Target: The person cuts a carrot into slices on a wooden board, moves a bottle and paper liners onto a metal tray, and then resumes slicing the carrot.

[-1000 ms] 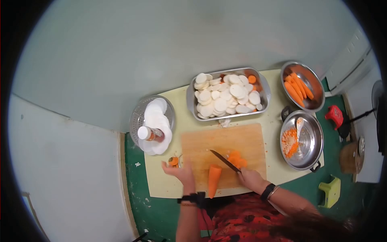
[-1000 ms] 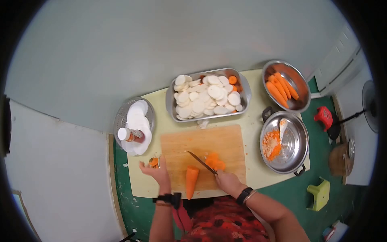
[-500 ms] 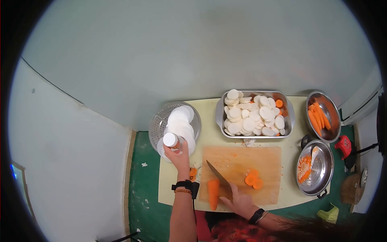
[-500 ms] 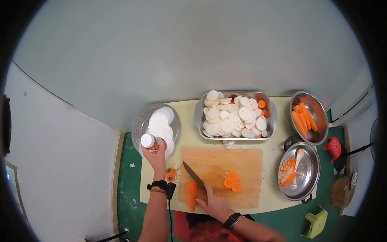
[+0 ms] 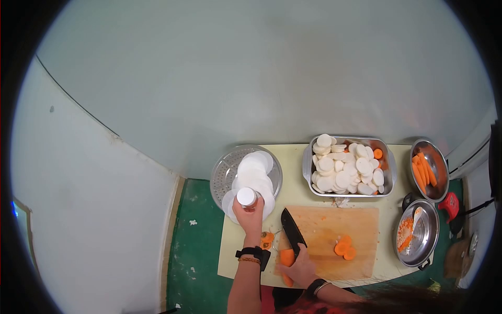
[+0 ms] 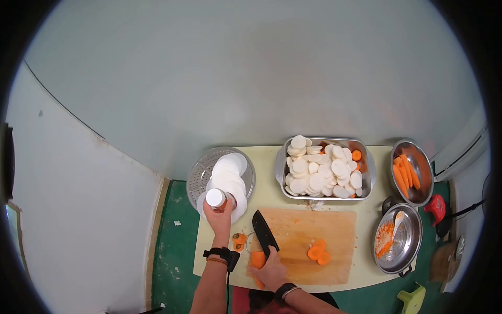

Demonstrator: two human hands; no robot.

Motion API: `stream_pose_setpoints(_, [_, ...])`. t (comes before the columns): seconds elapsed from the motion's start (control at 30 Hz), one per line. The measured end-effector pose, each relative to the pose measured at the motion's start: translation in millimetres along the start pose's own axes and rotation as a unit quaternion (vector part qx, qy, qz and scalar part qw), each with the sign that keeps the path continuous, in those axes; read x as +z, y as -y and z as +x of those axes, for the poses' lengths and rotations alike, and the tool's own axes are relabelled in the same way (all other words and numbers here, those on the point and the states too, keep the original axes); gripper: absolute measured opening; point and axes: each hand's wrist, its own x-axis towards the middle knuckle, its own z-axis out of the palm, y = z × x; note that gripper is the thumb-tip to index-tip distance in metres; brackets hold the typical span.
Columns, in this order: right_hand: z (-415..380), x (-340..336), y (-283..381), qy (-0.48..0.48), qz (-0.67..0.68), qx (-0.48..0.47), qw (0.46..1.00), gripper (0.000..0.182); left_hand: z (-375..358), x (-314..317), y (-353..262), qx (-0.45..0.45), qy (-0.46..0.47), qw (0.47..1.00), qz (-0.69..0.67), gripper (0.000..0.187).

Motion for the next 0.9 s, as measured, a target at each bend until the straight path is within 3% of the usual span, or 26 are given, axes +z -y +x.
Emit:
stream_pose_setpoints(0.13, [5.9, -7.2, 7.7, 0.044, 0.033, 0.037, 0.998, 0.095, 6.5, -3.4, 5.6, -0.006, 0.011, 0.999, -0.039, 0.065])
stream_pose_setpoints(0.47, [12.9, -23.2, 18.0, 0.103, -0.001, 0.082, 0.991, 0.093, 58.2, -2.1, 17.8, 0.03, 0.011, 0.999, 0.041, 0.067])
stream_pose_setpoints(0.9, [16.0, -32.3, 6.2, 0.076, 0.023, 0.099, 0.992, 0.093, 96.8, 11.9, 19.7, 0.03, 0.033, 0.999, -0.011, 0.063])
